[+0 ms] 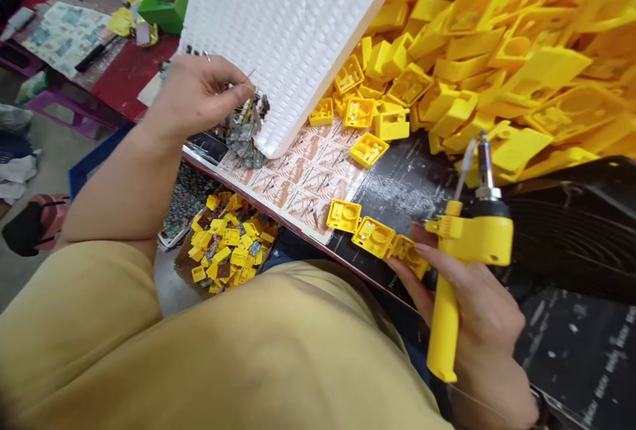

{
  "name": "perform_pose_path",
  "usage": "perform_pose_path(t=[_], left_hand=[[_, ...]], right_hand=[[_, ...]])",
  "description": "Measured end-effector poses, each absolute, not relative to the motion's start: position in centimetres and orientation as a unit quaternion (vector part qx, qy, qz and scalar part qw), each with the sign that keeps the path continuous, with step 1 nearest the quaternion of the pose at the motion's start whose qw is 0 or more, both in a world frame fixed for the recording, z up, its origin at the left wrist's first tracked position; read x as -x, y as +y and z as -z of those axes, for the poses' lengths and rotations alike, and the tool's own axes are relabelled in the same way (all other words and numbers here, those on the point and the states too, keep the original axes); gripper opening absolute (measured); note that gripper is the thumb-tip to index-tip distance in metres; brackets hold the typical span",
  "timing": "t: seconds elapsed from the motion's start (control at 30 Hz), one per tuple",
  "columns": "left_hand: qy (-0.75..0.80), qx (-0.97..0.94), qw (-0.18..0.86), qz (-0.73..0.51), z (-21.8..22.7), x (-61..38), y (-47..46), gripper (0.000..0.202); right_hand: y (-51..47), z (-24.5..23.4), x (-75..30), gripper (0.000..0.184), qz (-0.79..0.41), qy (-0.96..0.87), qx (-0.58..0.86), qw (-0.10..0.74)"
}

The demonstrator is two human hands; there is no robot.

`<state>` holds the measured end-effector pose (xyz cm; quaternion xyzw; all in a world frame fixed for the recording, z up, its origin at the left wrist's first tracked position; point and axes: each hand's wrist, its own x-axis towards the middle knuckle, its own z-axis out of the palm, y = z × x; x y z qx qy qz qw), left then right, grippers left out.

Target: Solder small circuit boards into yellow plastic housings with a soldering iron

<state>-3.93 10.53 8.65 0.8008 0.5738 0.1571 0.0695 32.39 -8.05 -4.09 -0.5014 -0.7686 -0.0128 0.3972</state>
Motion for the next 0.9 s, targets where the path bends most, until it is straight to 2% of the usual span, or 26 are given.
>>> perform_pose_path(t=[0.07,0.13,0.3,0.4,0.57,0.67,0.77,0.9], left_hand=[[0.523,-0.823,0.156,-0.16,-9.1,2.6,9.9,0.026],[0.477,-0.85,0.19,-0.118,-8.4,1.2,9.2,0.025],[0.408,-0.895,0.177,0.016,-3.8,-2.3,7.4,0.027],[0.403,-0.89,0.213,0.013,-1.7,-3.2,6.5,0.029],[0.419,-0.862,0.277,-0.072,-0.9,-3.2,5.8,0.016],[0.405,-0.858,0.294,-0.116,-1.0,-2.8,6.0,0.015],[0.387,-0.887,0.23,-0.104,-1.4,-2.1,6.3,0.027],[0.322,-0.944,0.038,-0.059,-1.6,-1.6,6.2,0.035]], right_hand=[[-7.8,3.8,-31.5,0.066,-0.013,-0.771,0.489,0.408],[-7.0,3.9,-30.5,0.066,-0.044,-0.781,0.476,0.402],[-4.0,4.1,-27.8,0.039,-0.028,-0.844,0.413,0.342],[-3.2,3.5,-27.2,0.029,-0.005,-0.855,0.406,0.321],[-3.7,3.0,-28.2,0.04,0.025,-0.843,0.424,0.33],[-4.2,2.8,-28.7,0.046,0.021,-0.819,0.439,0.368],[-4.7,2.2,-28.9,0.04,0.015,-0.795,0.448,0.408],[-5.7,0.9,-29.3,0.023,0.008,-0.799,0.436,0.414]])
